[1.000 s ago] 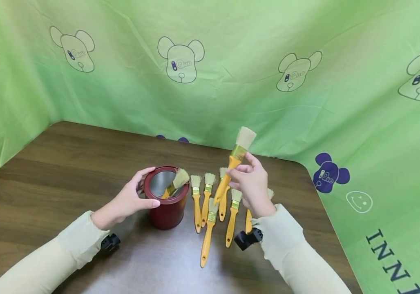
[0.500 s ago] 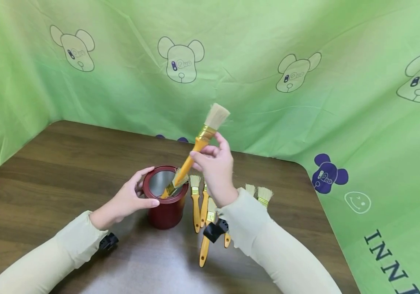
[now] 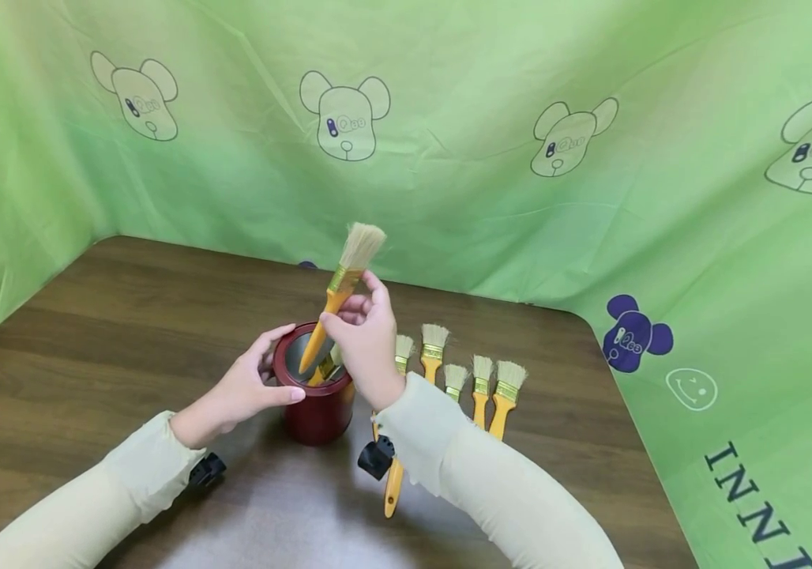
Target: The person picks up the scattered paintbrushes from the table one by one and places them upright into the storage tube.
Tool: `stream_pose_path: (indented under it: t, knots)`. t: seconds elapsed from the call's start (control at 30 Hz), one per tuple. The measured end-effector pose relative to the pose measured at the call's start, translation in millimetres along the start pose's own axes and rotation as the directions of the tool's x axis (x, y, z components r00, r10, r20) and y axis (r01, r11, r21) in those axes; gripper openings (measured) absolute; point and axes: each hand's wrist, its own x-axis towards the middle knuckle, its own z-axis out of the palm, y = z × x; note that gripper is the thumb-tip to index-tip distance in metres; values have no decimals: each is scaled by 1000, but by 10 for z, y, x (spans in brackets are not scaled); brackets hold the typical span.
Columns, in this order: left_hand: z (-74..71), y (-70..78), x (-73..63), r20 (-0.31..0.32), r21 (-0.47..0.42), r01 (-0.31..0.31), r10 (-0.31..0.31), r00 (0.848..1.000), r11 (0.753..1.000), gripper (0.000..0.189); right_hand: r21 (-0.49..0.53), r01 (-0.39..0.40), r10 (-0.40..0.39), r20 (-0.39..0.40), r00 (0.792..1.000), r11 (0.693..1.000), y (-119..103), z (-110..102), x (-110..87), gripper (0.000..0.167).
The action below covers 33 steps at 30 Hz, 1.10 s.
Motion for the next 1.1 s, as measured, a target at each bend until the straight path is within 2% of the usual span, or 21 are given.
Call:
stream_pose_path:
  t: [0.33,0.6,0.87,1.1]
  knots:
    - [-12,25,-10,0,-1,7,-7,1000,1000,86,-134,21,-17,31,999,991,64,54,-64,70]
    - [-3,14,-16,14,11,0,-1,1000,1000,87,-150,-1,7,36,999,989,111,35,-92,66]
    - [20,46,22,19,9,-30,30,999,1000,87,-219,27,-16,52,999,975,147,30,-81,65]
    - [15,27,-28,6,32,-26,26,1000,999,87,-244,50,-28,96,995,968,200,42,-86,67]
